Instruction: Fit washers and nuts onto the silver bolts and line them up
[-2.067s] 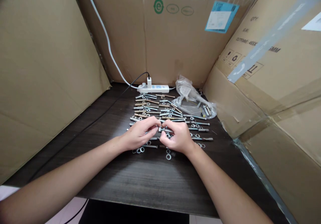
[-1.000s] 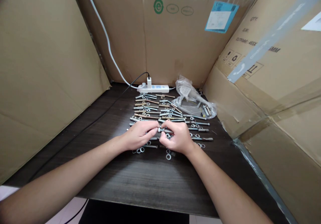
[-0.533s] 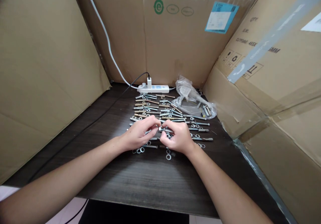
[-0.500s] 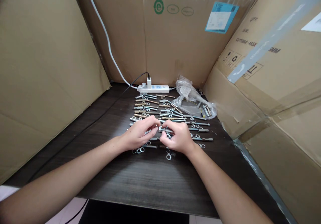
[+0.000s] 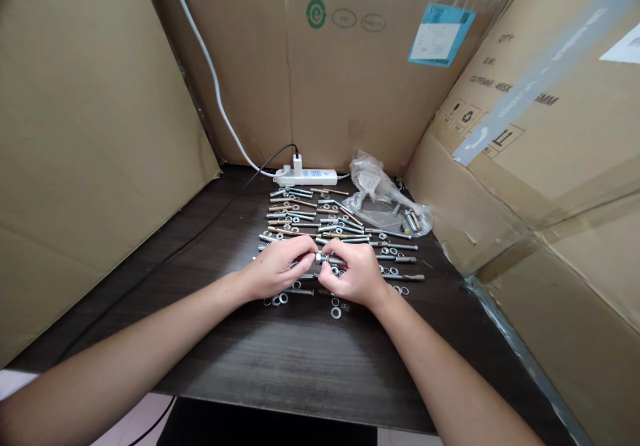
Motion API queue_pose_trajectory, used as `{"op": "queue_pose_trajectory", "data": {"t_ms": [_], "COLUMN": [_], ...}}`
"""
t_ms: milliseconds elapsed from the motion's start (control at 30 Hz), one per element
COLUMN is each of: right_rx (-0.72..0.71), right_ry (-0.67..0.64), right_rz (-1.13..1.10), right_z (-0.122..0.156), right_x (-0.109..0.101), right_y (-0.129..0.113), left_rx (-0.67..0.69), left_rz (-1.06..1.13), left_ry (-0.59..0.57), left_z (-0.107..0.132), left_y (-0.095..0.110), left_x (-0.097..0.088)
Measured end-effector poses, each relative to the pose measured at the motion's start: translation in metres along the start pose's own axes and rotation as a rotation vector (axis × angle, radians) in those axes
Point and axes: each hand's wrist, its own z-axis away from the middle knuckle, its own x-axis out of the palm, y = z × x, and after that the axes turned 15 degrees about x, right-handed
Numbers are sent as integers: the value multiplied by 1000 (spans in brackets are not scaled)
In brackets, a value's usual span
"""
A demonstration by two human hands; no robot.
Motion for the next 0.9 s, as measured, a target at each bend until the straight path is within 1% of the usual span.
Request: {"op": "queue_pose_trajectory", "data": {"t_ms": [233,333,400,533,900], "right_rx": [3,15,16,11,0], "right_ry": [-4,0,3,-2,1], "right_rz": [13,15,16,15,6], "right_z": [0,1,1,0,1], "right_x": [1,1,2,2,1], "right_y": [2,3,3,3,2], "left_rx": [-8,-35,-20,39,31], "left_rz": [-33,-19,-4,-6,-34], "left_ry": [-6,34,60,42,41], "left_z": [-1,0,1,2,0], "left_y": [2,3,3,2,4], "left_x": [0,-1,-1,-1,-2]}}
